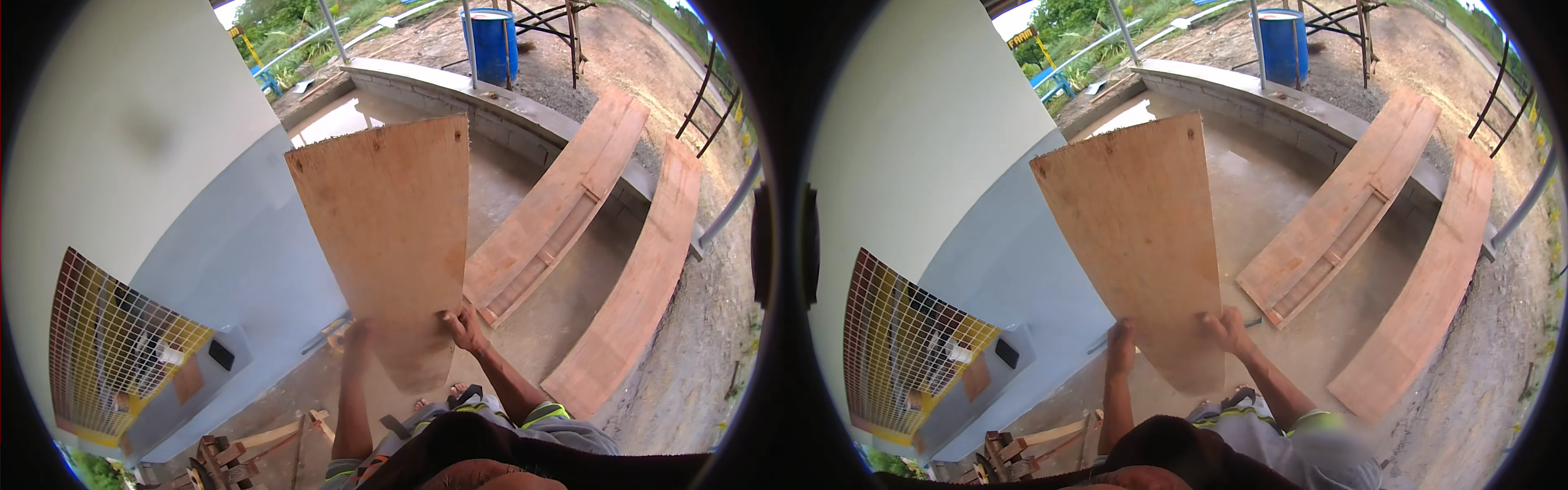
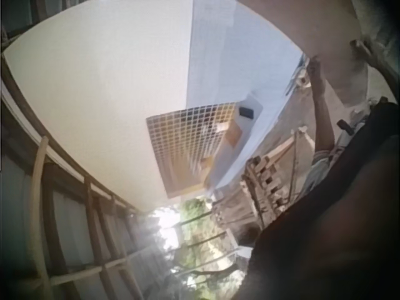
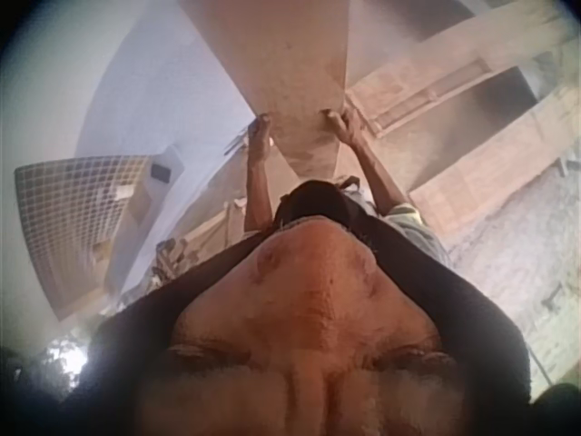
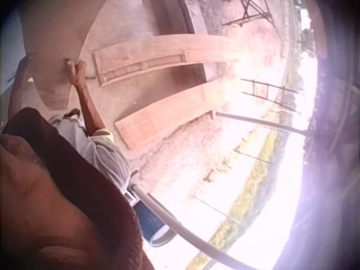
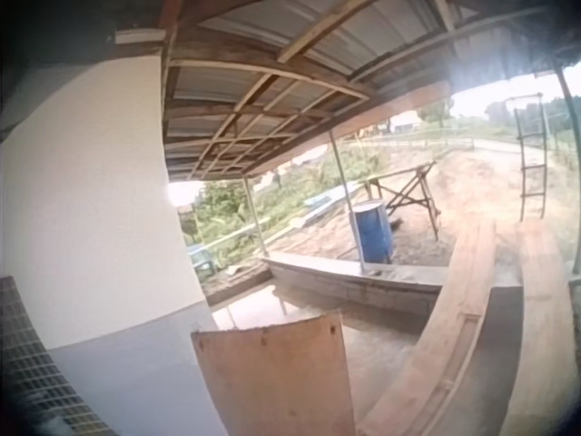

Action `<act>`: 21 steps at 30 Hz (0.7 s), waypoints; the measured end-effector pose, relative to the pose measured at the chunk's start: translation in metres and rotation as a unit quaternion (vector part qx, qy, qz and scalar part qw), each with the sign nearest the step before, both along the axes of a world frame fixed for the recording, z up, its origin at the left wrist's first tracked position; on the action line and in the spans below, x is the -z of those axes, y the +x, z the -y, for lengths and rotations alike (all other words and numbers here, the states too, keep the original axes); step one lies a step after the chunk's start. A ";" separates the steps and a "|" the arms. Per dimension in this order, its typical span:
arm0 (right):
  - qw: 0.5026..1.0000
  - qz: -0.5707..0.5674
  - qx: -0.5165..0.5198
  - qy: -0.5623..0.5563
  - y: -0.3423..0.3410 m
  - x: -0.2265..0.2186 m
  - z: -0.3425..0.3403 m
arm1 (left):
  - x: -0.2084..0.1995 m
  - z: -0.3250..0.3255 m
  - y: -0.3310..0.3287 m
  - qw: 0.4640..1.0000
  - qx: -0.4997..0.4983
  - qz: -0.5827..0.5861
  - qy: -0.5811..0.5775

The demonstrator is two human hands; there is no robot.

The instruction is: The person marks a line on a piece of plywood with a pencil and then hammers a nail into the edge of the board.

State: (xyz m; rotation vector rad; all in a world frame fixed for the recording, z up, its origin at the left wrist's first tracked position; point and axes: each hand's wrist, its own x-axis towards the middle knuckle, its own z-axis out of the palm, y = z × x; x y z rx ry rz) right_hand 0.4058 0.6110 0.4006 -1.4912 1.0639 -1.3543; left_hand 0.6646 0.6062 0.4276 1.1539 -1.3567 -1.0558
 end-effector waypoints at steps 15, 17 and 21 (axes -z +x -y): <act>0.993 0.012 0.030 0.114 -0.013 0.055 -0.030 | 0.018 -0.003 0.018 0.996 -0.080 -0.031 0.019; 0.991 0.013 0.035 0.132 -0.017 0.060 -0.040 | 0.021 -0.003 0.020 0.997 -0.070 0.022 0.004; 0.990 0.003 0.051 0.132 -0.021 0.064 -0.049 | 0.020 0.002 0.011 0.998 -0.047 0.038 -0.005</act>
